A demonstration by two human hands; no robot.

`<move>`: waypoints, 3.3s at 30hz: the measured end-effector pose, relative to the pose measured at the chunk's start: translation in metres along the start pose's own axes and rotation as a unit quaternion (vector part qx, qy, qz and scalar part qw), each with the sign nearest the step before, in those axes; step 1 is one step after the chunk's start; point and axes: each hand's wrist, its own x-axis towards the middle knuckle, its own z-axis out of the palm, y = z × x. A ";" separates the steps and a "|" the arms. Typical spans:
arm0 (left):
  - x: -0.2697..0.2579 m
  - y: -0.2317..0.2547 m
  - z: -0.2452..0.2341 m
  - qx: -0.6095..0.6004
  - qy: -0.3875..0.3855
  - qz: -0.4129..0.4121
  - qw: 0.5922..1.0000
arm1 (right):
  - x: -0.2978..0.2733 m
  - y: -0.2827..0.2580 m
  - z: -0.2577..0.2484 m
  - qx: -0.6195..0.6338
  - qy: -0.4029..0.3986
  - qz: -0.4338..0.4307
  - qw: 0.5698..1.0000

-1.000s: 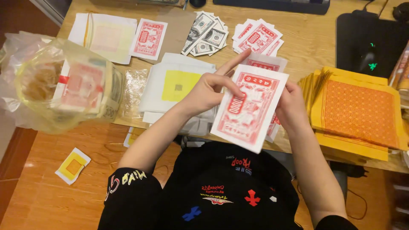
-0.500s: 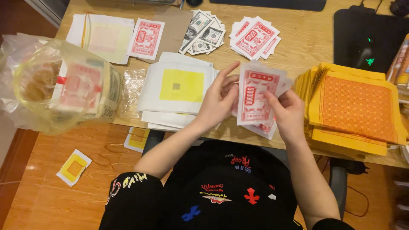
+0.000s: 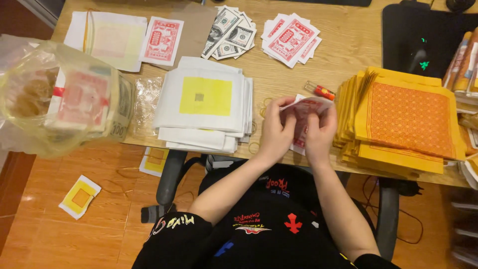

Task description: Sorting and stacking ritual paper money on a desk

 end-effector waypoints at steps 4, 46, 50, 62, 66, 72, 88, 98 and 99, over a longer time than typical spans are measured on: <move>0.012 0.006 -0.010 -0.044 -0.018 0.006 0.999 | 0.009 -0.034 0.011 0.000 -0.002 -0.022 1.000; -0.023 0.000 -0.016 0.278 -0.270 0.263 0.884 | 0.122 -0.081 -0.008 -0.499 -0.448 0.204 0.713; -0.001 0.019 -0.028 0.170 -0.157 0.145 0.962 | 0.126 -0.111 -0.032 -0.331 -0.449 0.171 0.812; 0.009 0.074 -0.054 0.069 -0.031 0.241 0.968 | 0.099 -0.145 -0.040 -0.203 -0.422 0.015 0.883; 0.012 0.083 -0.058 0.146 0.007 0.311 0.939 | 0.089 -0.150 -0.040 -0.179 -0.418 0.004 0.891; 0.010 0.086 -0.066 0.176 0.016 0.327 0.928 | 0.073 -0.160 -0.035 -0.198 -0.388 -0.081 0.896; 0.012 0.082 -0.060 0.215 0.151 0.396 0.880 | 0.016 -0.127 -0.022 -0.119 -0.205 0.097 0.967; 0.004 0.082 -0.050 0.130 0.075 0.417 0.896 | 0.027 -0.131 -0.026 -0.220 -0.143 0.090 0.961; -0.001 0.085 -0.049 0.088 0.023 0.423 0.902 | 0.030 -0.132 -0.028 -0.220 -0.118 0.081 0.965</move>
